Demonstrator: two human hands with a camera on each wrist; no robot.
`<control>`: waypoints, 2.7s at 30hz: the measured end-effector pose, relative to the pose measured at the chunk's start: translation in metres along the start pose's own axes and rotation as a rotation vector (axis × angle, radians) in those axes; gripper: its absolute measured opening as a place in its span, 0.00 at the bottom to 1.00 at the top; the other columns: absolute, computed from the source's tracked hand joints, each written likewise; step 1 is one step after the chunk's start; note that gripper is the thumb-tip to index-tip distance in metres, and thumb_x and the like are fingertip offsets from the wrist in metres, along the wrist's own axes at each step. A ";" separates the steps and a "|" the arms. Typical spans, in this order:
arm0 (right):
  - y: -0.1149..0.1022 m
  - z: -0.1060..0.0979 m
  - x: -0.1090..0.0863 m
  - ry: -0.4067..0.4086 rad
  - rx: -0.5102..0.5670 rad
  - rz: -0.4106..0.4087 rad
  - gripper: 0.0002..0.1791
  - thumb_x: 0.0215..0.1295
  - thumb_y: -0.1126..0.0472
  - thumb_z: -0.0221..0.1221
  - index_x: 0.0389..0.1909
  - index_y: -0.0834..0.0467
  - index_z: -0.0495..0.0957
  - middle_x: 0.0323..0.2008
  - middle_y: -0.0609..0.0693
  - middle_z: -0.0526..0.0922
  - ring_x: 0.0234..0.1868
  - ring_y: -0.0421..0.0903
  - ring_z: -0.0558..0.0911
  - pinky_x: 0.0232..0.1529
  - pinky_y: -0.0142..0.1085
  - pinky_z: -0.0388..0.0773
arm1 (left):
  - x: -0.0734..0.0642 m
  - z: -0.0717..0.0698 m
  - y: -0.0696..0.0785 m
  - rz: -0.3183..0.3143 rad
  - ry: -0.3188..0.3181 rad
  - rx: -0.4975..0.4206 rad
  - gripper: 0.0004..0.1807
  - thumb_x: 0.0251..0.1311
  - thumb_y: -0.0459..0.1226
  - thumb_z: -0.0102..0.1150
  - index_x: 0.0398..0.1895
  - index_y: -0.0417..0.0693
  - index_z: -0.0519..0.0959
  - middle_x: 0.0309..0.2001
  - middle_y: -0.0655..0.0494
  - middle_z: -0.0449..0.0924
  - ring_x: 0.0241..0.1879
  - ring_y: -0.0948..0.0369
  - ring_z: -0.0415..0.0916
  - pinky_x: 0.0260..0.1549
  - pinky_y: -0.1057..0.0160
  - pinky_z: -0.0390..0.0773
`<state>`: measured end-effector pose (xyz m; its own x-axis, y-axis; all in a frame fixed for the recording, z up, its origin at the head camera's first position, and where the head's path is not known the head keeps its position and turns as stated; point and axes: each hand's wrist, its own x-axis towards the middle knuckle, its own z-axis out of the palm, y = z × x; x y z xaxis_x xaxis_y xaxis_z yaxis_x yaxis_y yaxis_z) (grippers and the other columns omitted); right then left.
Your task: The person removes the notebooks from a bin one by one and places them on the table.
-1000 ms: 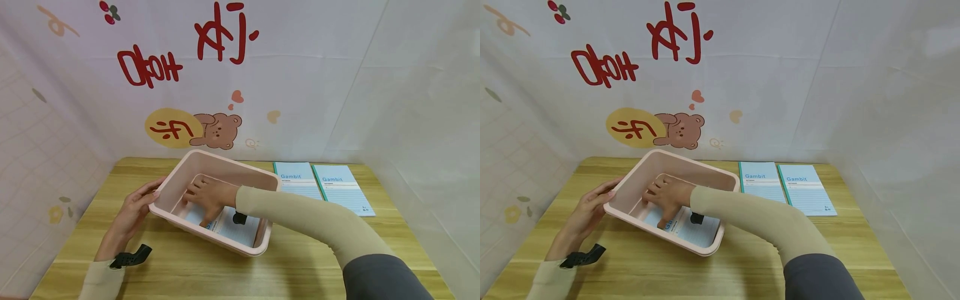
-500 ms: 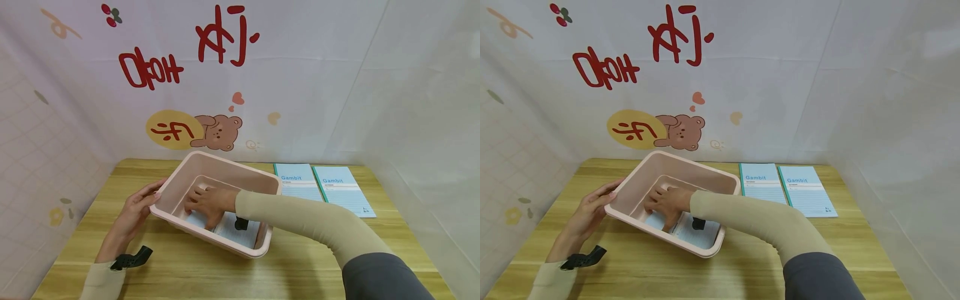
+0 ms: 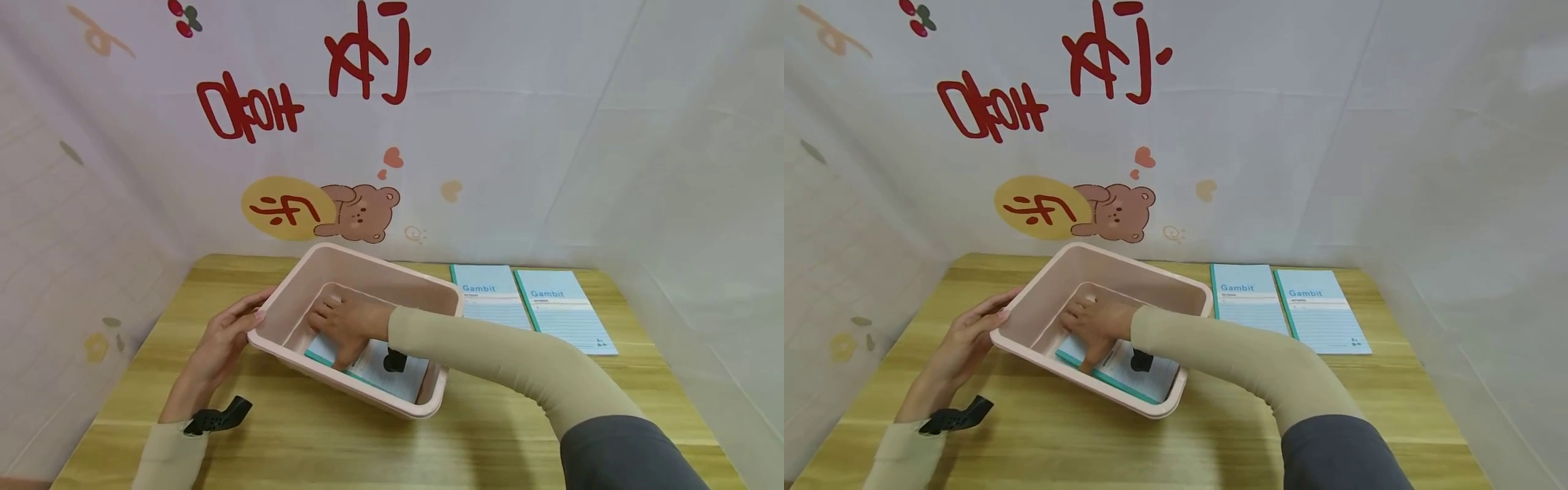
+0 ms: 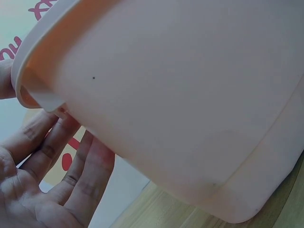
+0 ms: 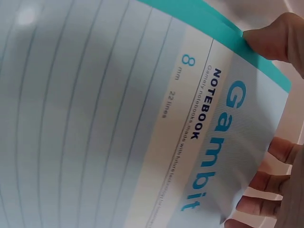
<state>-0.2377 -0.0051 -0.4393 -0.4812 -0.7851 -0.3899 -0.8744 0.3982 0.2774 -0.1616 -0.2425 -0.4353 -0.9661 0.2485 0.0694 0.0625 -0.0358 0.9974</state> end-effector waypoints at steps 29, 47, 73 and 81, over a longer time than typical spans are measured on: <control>0.019 0.004 0.000 0.067 0.137 -0.151 0.48 0.55 0.18 0.54 0.74 0.37 0.62 0.67 0.45 0.71 0.70 0.44 0.66 0.70 0.47 0.62 | 0.004 -0.003 -0.005 -0.005 -0.021 -0.046 0.24 0.78 0.35 0.49 0.74 0.46 0.70 0.63 0.67 0.76 0.56 0.69 0.76 0.49 0.71 0.80; 0.030 -0.007 0.001 0.162 0.244 -0.084 0.49 0.55 0.23 0.60 0.75 0.40 0.64 0.70 0.44 0.70 0.72 0.43 0.66 0.70 0.51 0.55 | 0.005 -0.001 -0.005 0.024 -0.035 -0.037 0.24 0.79 0.34 0.46 0.75 0.45 0.68 0.64 0.70 0.76 0.58 0.69 0.75 0.51 0.71 0.78; 0.051 -0.051 -0.027 0.465 0.351 -0.039 0.46 0.51 0.29 0.65 0.71 0.44 0.70 0.68 0.44 0.74 0.70 0.43 0.69 0.72 0.51 0.55 | 0.012 -0.004 0.004 -0.021 -0.021 -0.026 0.25 0.78 0.37 0.49 0.75 0.47 0.68 0.64 0.66 0.74 0.58 0.67 0.73 0.51 0.72 0.78; 0.046 -0.069 -0.041 0.520 0.323 0.057 0.45 0.50 0.25 0.59 0.66 0.44 0.71 0.52 0.43 0.77 0.55 0.43 0.73 0.61 0.47 0.62 | 0.011 -0.005 0.001 -0.026 -0.020 -0.023 0.24 0.78 0.38 0.49 0.75 0.46 0.69 0.63 0.68 0.74 0.57 0.68 0.73 0.52 0.73 0.77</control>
<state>-0.2535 0.0127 -0.3498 -0.5054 -0.8545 0.1200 -0.8621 0.5061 -0.0267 -0.1738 -0.2444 -0.4340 -0.9623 0.2685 0.0437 0.0309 -0.0516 0.9982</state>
